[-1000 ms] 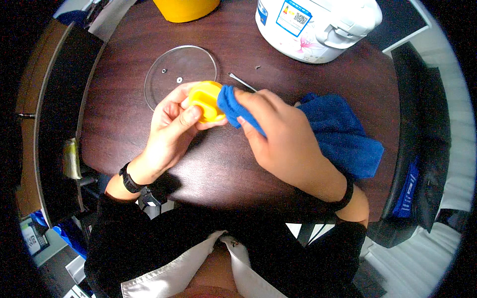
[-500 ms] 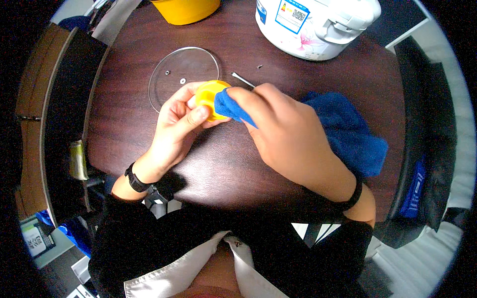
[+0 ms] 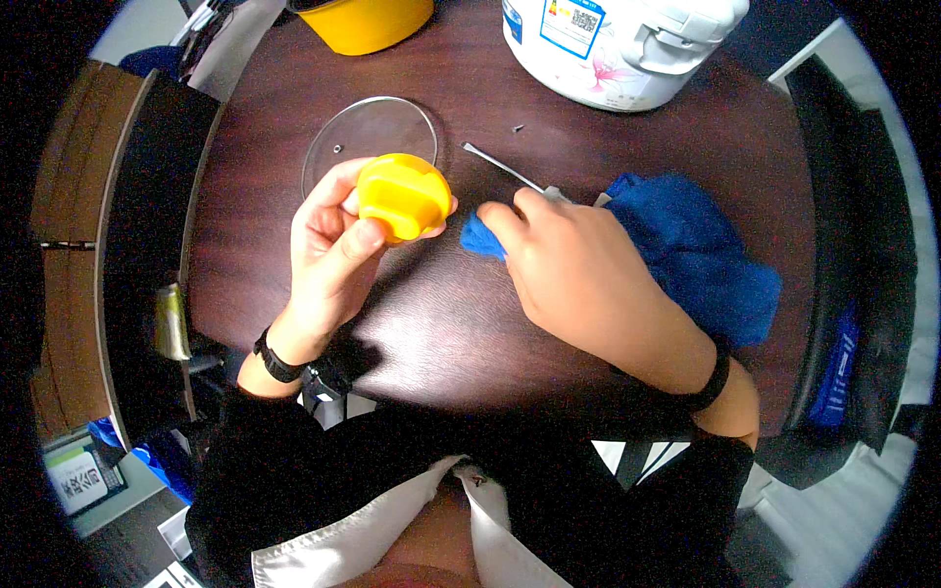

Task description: The person wipes a yellow plastic knob with a blue cloth, then attaches it to a glass lid using a screwdriver. The person then places the lid on a yellow pot and uses the screwdriver to pry open a white container.

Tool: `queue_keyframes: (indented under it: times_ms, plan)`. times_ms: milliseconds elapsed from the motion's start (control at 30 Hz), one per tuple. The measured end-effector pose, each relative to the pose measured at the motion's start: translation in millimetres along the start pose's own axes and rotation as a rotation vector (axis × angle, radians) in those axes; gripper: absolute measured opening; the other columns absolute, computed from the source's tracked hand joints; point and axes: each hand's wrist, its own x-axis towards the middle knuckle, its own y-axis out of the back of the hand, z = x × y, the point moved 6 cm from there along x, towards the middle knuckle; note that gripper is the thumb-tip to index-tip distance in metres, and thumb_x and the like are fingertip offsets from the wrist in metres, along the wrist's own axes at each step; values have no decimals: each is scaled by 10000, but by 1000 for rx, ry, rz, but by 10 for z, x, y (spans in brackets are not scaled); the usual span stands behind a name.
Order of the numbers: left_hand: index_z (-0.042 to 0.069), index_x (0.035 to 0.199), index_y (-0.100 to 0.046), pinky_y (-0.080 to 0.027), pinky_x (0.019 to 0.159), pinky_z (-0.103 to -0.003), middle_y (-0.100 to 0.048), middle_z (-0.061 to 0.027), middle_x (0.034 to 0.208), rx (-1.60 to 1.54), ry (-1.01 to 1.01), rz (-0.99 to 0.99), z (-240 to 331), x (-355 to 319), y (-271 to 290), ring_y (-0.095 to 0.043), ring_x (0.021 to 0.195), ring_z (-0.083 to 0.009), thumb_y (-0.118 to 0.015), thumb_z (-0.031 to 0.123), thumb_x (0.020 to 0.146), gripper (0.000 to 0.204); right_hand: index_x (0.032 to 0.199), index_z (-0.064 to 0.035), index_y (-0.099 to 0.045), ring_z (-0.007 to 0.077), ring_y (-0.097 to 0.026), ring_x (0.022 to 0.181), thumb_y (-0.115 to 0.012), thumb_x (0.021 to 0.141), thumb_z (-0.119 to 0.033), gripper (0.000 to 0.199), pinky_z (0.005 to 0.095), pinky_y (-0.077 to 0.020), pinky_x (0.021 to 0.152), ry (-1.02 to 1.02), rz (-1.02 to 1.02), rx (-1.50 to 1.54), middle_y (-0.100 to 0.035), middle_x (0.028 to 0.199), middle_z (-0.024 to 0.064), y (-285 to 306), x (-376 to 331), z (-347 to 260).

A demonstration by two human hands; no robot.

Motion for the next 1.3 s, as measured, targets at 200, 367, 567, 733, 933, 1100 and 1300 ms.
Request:
queue_keyframes:
  times_ms: [200,367,567,733,933,1100,1300]
  plan:
    - [-15,1285,-456,-524,938,-449,-572,-154,1248,-47,57,36,-59,9,-37,-585,1135,-254,-629,147,913,442,1116,-69,-534,342,-624,770,-670,741,-68,399,404,-505,601,-20,274,137,-568,898,137,310,2,-55]
    - [-14,1273,-460,-523,944,-431,-577,-147,1234,-80,103,11,-148,6,-80,-587,1124,-229,-638,113,903,429,1130,-80,-561,301,-615,717,-672,736,-64,410,379,-494,561,52,288,124,-543,871,116,325,6,-113]
    - [-34,1201,-518,-528,879,-270,-648,-98,1077,-40,98,20,-118,-22,-85,-641,984,-147,-660,-12,866,365,1166,-42,-575,221,-579,640,-597,794,-107,379,326,-475,522,107,216,-51,-492,854,91,70,-2,-128]
    - [-62,1212,-499,-554,887,-402,-626,-168,1134,32,112,1,-148,-29,-97,-651,984,-226,-661,82,878,398,1167,-24,-571,243,-590,650,-582,803,-106,373,349,-492,543,90,128,-2,-500,845,101,81,-19,-104]
    - [-51,1225,-494,-559,875,-420,-619,-177,1153,41,117,33,-242,-46,-71,-645,1008,-247,-643,110,896,396,1099,-30,-600,283,-608,671,-595,795,-107,314,391,-500,564,78,-35,46,-535,834,114,19,-46,-57]
    - [-55,1259,-446,-541,901,-473,-583,-219,1201,-60,-215,-14,250,4,-114,-629,1053,-297,-616,91,913,412,1125,-63,-625,276,-597,650,-610,799,-56,327,373,-477,585,116,-118,147,-541,849,123,-264,-135,16]
    - [-39,1247,-460,-530,932,-435,-598,-169,1178,-115,-28,50,4,63,6,-609,1090,-250,-609,68,917,377,1083,-67,-605,308,-608,700,-629,784,-125,306,408,-495,626,34,45,130,-576,890,115,147,-104,36]
